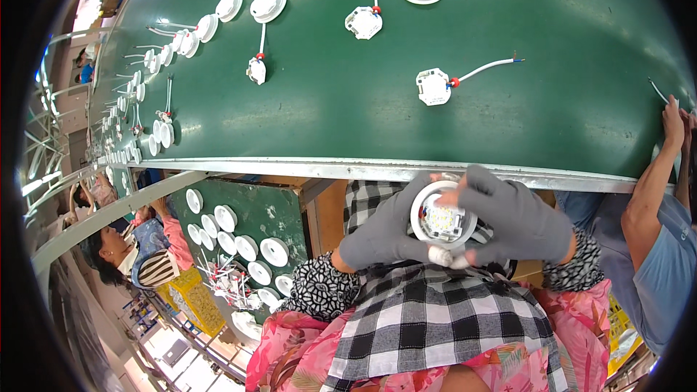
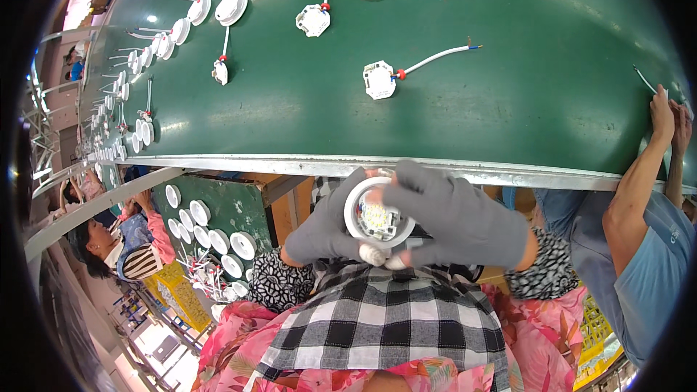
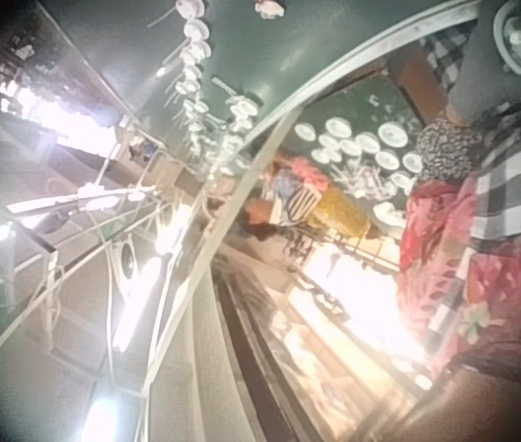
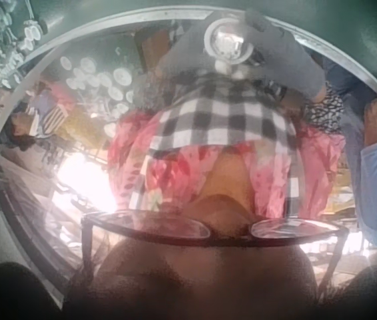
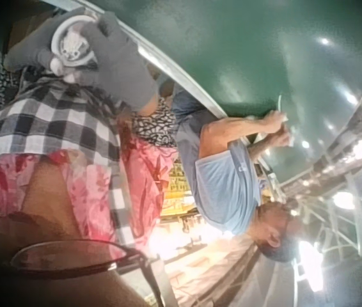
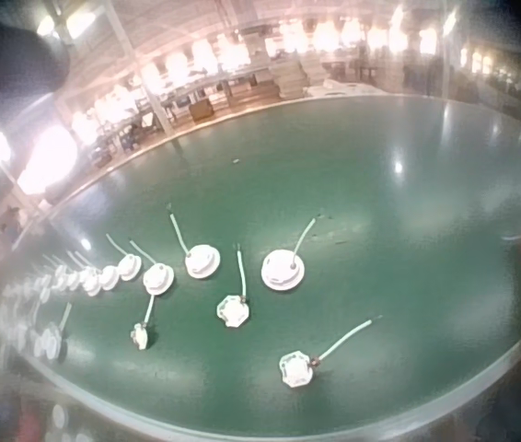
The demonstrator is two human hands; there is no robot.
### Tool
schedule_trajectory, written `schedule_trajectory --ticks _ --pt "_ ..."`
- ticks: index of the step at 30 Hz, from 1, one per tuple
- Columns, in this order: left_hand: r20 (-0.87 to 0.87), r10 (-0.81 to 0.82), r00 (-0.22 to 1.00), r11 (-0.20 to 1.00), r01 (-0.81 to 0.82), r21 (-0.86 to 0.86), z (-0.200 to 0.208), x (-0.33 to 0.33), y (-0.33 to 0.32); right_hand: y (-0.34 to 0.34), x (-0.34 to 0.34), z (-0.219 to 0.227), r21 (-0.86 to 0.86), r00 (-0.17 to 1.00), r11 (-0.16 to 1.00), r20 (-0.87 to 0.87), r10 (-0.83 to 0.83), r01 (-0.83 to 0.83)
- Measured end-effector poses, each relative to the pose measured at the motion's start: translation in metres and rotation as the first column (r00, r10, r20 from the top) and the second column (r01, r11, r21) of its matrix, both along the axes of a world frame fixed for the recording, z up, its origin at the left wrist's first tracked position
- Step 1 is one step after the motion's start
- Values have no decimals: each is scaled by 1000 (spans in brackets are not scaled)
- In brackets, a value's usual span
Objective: The person assembles light fixtures by feeding wires through plastic housings, pressing LED circuit boards into the housings by hand, and placing the assembled units onto the conveyor belt.
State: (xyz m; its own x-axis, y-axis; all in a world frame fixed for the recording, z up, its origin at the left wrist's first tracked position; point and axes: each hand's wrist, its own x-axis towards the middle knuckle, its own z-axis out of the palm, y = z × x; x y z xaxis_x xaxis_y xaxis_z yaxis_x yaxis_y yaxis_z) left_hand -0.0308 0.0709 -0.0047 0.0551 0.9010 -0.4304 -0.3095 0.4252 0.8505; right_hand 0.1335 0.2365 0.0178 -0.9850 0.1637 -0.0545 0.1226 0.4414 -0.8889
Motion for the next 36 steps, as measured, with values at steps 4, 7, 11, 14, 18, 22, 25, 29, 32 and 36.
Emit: schedule_trajectory --ticks 4,7,11,14,18,22,25,29,32,36 --pt "196 -84 977 995 94 -42 10 -8 5 21 6 10 -15 953 957 -90 289 -291" --pt "265 -199 943 976 215 -34 15 -13 9 21 6 16 96 943 944 -77 323 -315" --pt "438 -138 888 979 191 -78 12 -7 5 11 0 16 416 885 860 -221 410 -295" --pt "216 -56 975 992 29 126 10 5 -1 3 4 13 583 830 789 -332 448 -193" --pt "-250 62 966 997 -73 -36 24 22 -9 0 3 -1 663 798 746 -416 436 -62" --pt "-225 -57 973 995 36 -98 26 16 -15 -4 -3 -1 761 734 645 -401 549 -67" --pt "-214 -18 977 999 25 31 18 16 -20 -3 5 8 740 717 647 -348 604 -185" --pt "-202 68 977 995 -52 81 10 20 -29 -1 1 12 615 716 706 -310 626 -351" --pt "-297 -22 954 997 44 68 22 13 -17 -16 15 7 629 813 762 -358 459 -153" --pt "-243 13 970 997 7 81 20 12 -10 -9 10 2 704 797 710 -420 434 -16"
